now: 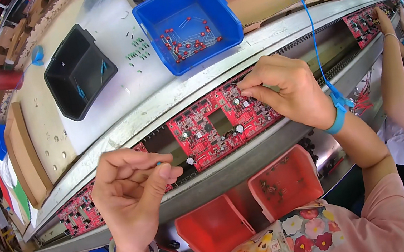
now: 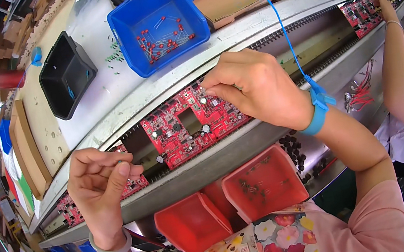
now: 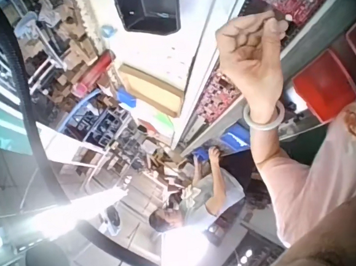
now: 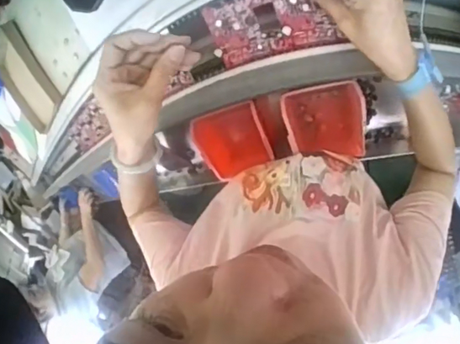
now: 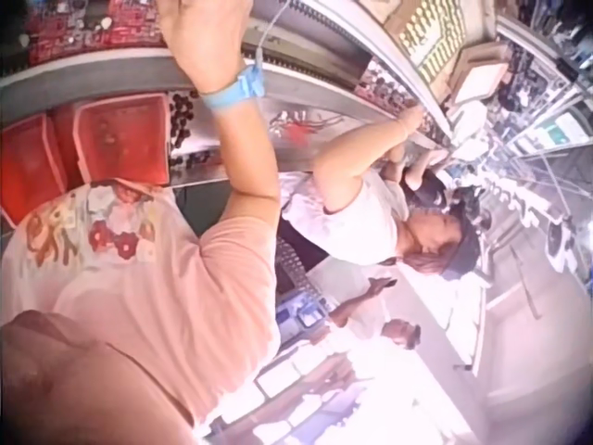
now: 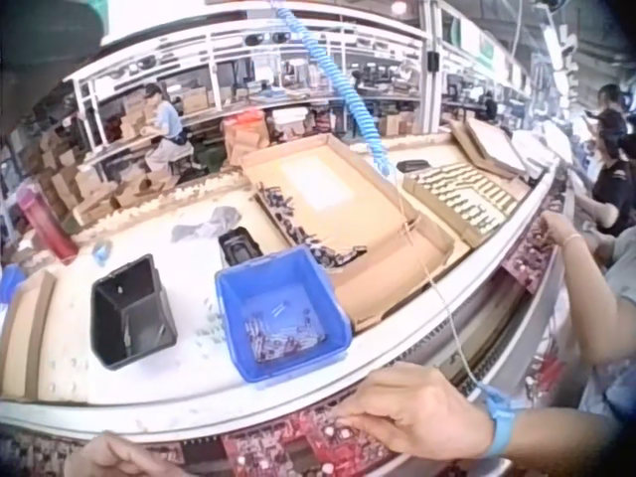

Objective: The person takes electronic components from containers and inserts them into printed circuit boards on an assembly line by hand. They rearrange plastic bins on the workstation and insert additional electronic components into the circuit boards.

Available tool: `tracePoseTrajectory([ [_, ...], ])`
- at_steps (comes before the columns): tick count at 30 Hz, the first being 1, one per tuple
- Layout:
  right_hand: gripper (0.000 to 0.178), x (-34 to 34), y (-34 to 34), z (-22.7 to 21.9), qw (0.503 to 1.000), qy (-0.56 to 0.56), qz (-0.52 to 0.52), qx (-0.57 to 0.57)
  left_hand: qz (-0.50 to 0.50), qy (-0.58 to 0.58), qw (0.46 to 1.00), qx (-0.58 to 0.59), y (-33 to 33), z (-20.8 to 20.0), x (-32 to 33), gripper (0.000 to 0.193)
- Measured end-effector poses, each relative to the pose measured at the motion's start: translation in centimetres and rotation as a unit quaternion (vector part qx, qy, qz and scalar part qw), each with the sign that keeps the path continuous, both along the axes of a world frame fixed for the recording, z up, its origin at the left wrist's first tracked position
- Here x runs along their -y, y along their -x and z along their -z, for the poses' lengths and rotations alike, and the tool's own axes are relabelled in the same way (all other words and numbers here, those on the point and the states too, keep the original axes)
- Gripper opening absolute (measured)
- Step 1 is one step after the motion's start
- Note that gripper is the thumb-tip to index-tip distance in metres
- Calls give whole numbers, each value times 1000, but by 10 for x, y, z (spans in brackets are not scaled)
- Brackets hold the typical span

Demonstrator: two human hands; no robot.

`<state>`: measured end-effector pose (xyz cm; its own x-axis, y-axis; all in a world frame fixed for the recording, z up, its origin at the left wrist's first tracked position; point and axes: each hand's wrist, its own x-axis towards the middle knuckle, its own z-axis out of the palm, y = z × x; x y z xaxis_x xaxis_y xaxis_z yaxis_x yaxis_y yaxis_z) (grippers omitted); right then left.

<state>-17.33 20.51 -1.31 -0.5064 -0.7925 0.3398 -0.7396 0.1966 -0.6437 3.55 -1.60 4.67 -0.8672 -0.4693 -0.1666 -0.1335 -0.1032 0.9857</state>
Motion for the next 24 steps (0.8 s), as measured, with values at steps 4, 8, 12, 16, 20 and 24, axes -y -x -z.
tracePoseTrajectory([
  [4, 16, 1, 0, 0, 1000, -2, -3, -30, 24, 29, 999, 21, -3, -2, 0, 22],
  [8, 13, -1, 1, -2, 999, -30, -9, -37, 13, 2, 1000, -4, -2, 5, -2, 21],
  [12, 10, 3, 2, -3, 999, -34, -12, 17, 29, 87, 996, -20, -5, 7, 2, 20],
  [16, 9, 7, 3, -7, 997, -68, 2, 44, 64, 124, 990, -25, -8, 14, 4, 25],
  [20, 10, 8, 3, -6, 996, -77, 17, 32, 87, 119, 989, -32, -9, 16, 2, 33],
  [24, 10, 8, 2, -4, 996, -82, 25, 17, 105, 132, 986, -15, -10, 16, 4, 35],
])
